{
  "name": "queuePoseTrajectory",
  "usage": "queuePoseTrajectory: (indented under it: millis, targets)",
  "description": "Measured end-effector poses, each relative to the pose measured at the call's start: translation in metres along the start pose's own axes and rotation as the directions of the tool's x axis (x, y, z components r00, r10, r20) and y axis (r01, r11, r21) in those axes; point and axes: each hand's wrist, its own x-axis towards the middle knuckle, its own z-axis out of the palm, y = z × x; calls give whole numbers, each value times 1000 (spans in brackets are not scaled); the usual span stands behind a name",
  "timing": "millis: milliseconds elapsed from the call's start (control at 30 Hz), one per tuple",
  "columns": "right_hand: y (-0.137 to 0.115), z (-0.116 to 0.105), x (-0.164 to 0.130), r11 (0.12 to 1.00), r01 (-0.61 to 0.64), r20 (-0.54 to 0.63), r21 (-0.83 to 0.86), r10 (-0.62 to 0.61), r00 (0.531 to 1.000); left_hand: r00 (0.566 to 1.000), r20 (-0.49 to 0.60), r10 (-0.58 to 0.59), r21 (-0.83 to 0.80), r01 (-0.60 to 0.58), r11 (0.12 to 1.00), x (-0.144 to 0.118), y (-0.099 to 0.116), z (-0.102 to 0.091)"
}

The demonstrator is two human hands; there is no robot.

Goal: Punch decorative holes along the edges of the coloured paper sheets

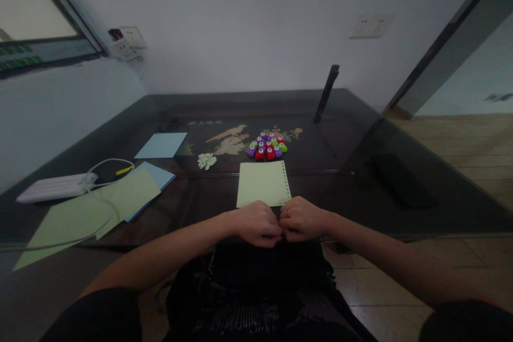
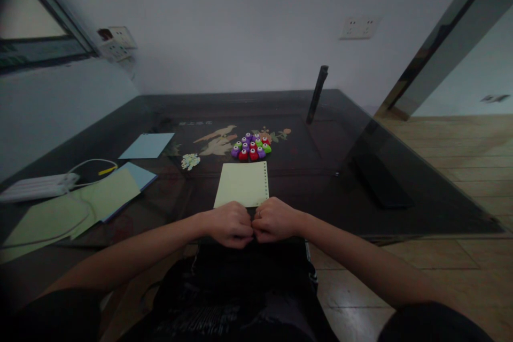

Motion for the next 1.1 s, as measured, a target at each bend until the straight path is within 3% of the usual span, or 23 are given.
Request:
queuePoseTrajectory:
  millis: [1100]
  targets:
    - [-1,-3,1,1000,-7,7,8,7,1000,1000,-20,12,19,-12,1000,2,2,-4]
